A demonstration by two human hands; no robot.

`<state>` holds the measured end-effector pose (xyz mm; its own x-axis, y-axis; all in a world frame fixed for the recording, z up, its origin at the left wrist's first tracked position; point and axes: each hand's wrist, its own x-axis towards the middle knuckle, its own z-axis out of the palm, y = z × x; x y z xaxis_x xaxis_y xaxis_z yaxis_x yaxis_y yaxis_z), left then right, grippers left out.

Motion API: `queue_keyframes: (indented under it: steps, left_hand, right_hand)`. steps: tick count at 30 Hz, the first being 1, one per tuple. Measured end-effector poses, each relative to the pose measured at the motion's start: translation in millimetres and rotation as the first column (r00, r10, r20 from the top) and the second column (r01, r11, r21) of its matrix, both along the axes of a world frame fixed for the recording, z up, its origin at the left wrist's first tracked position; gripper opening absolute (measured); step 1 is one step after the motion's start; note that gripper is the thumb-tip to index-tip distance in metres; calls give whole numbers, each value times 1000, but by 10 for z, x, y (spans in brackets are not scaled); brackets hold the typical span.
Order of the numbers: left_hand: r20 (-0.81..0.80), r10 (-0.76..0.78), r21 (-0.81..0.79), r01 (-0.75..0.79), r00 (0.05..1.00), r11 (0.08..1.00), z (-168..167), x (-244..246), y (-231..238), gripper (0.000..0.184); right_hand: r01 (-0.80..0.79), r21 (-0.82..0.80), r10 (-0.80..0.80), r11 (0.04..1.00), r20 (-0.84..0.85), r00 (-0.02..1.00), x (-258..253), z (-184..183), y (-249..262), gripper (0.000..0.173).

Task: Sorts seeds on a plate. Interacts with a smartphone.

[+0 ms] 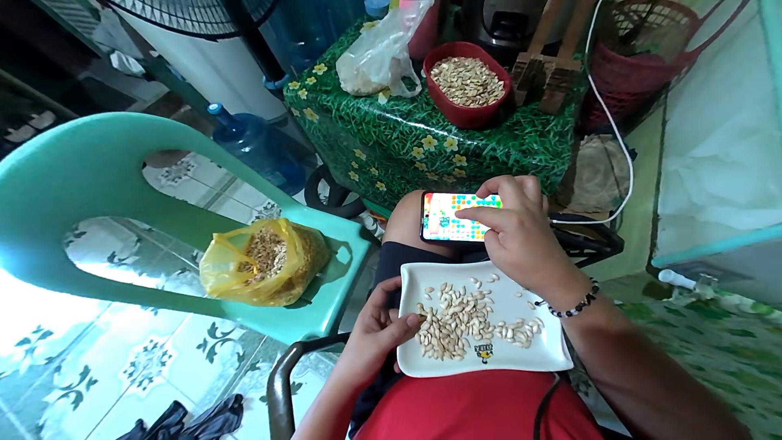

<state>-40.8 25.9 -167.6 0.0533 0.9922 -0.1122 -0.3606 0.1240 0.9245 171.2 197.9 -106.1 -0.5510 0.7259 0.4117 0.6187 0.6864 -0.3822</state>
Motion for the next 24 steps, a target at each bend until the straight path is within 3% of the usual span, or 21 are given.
queue_keyframes:
  steps: [6,12,15,18,24]
  left_hand:
    - [-3,-2,0,2,1000,1000,1,-3,-6,54]
    - [3,-7,6,7,1000,1000,-4,-4,-2,55]
    - [17,-10,14,10,1000,1000,-6,-2,-3,55]
    - [13,-6,15,5,1000,1000,2,1,-3,56]
    - [6,-3,5,3,1000,1000,9,-1,-2,59]
  right_hand:
    - [27,-2,-27,1000,-4,1000,18,43,9,55]
    - [-17,-8,16,1000,-115,993,146,126,-51,43]
    - [-122,-54,115,991,-119,986,241,182,-146,33]
    - [-307,-198,311,931,-16,950,339,190,-262,25]
    - [-444,-394,547,805,200,813,322,232,-501,43]
